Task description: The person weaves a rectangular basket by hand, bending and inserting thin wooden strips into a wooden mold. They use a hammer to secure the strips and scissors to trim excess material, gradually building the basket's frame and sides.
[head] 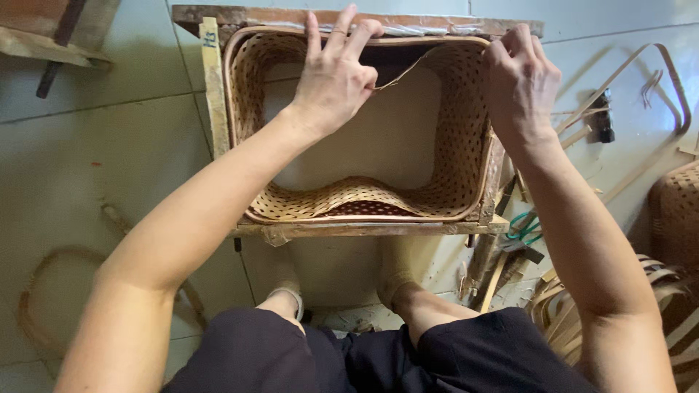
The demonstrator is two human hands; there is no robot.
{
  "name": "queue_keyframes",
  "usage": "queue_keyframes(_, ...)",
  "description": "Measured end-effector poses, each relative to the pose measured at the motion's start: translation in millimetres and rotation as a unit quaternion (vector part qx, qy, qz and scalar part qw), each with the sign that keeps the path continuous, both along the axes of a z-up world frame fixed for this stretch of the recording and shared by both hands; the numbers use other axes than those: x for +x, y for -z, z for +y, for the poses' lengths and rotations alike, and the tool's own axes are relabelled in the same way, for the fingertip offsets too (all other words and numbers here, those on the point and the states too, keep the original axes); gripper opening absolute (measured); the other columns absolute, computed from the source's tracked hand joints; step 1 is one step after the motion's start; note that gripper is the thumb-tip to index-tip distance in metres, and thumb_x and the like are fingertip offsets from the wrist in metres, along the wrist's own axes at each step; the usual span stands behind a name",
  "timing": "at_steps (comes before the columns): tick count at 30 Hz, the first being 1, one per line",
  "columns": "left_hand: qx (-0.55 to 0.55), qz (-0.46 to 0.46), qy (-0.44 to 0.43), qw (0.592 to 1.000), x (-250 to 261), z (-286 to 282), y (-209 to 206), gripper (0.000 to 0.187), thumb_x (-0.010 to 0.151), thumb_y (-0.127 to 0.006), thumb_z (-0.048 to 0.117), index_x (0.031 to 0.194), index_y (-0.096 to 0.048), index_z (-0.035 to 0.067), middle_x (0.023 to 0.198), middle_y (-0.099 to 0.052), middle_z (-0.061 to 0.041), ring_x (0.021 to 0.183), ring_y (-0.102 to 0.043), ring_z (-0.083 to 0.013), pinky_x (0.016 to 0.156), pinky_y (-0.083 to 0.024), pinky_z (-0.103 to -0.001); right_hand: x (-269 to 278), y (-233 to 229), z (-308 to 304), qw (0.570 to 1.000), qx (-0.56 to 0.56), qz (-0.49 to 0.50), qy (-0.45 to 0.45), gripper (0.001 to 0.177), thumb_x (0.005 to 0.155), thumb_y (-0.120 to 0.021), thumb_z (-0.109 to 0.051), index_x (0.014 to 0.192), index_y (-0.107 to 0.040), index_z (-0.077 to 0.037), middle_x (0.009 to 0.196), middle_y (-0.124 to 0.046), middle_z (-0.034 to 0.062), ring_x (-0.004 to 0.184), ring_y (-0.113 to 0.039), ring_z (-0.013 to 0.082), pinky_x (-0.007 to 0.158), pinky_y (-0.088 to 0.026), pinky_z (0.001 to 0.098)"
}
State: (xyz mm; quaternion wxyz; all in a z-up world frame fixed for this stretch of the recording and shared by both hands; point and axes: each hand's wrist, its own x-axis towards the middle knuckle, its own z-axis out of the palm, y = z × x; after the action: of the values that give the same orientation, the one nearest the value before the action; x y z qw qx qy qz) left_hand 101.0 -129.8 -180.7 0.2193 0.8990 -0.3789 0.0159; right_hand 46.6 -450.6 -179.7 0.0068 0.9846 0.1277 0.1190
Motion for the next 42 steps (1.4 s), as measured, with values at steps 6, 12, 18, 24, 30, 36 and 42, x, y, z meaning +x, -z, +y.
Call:
queue_keyframes(6,0.07,-0.087,-0.009,0.994,4,8,11,0.041,0.088,-0.079,0.031,0.122,-0.065,0.013,0.158,-0.04,-0.016,0.152,-0.027,-0.0402,0.117,-0.018,-0.076,-34,-60,90,0.978,0.159,0.026,-0.132,0.032,0.09,-0.07,-0.006,0.122,-0.07,-0.007,0.115,-0.067,0.0114,0.101,-0.058,0.0329,0.083,-0.046,0.0475)
queue_keyframes(12,0.091,-0.114,-0.021,0.989,18,9,24,0.119,0.082,-0.074,0.075,0.161,-0.024,0.003,0.149,-0.04,-0.023,0.14,-0.036,-0.0391,0.115,-0.02,-0.075,-89,-41,278,0.822,0.204,0.442,-0.294,0.101,0.074,-0.077,-0.069,0.132,-0.053,0.01,0.1,-0.07,0.024,0.098,-0.067,0.0377,0.089,-0.053,0.0475)
queue_keyframes(18,0.117,-0.17,0.015,0.978,44,10,32,0.122,0.081,-0.075,0.081,0.156,-0.032,-0.005,0.128,-0.052,-0.021,0.114,-0.053,-0.0346,0.099,-0.039,-0.056,-109,-14,302,0.861,0.131,0.351,-0.344,0.096,0.069,-0.073,-0.018,0.147,-0.036,0.022,0.088,-0.071,0.0189,0.078,-0.071,0.0279,0.068,-0.058,0.0362)
queue_keyframes(24,0.145,-0.111,0.052,0.982,63,3,29,0.097,0.079,-0.079,0.072,0.135,-0.049,0.0,0.104,-0.059,-0.015,0.088,-0.061,-0.0275,0.078,-0.048,-0.042,-100,-14,302,0.832,0.125,0.392,-0.372,0.1,0.072,-0.081,-0.032,0.146,-0.036,0.017,0.104,-0.069,0.0233,0.09,-0.07,0.0327,0.072,-0.058,0.0398)
queue_keyframes(30,0.064,-0.179,0.049,0.98,61,5,29,0.089,0.073,-0.081,0.071,0.126,-0.053,0.005,0.102,-0.06,-0.011,0.084,-0.062,-0.025,0.073,-0.051,-0.039,3,30,195,0.688,0.333,0.637,-0.096,0.045,0.093,-0.066,-0.035,0.129,-0.077,-0.01,0.123,-0.081,0.0143,0.109,-0.074,0.029,0.098,-0.057,0.0409)
queue_keyframes(36,0.1,-0.165,0.049,0.98,67,4,28,0.084,0.077,-0.081,0.07,0.122,-0.056,0.004,0.096,-0.061,-0.01,0.076,-0.062,-0.0235,0.069,-0.053,-0.038,36,124,160,0.651,0.629,0.402,-0.139,0.028,0.102,-0.061,-0.002,0.13,-0.066,0.001,0.13,-0.07,0.0139,0.123,-0.065,0.0182,0.11,-0.054,0.0363)
queue_keyframes(42,0.132,-0.156,0.055,0.977,73,-2,35,0.074,0.081,-0.081,0.068,0.114,-0.062,0.005,0.085,-0.063,-0.006,0.065,-0.063,-0.017,0.056,-0.053,-0.029,34,157,165,0.635,0.668,0.386,-0.042,0.023,0.107,-0.058,0.0,0.13,-0.062,0.001,0.129,-0.071,0.0135,0.123,-0.067,0.019,0.108,-0.055,0.036)
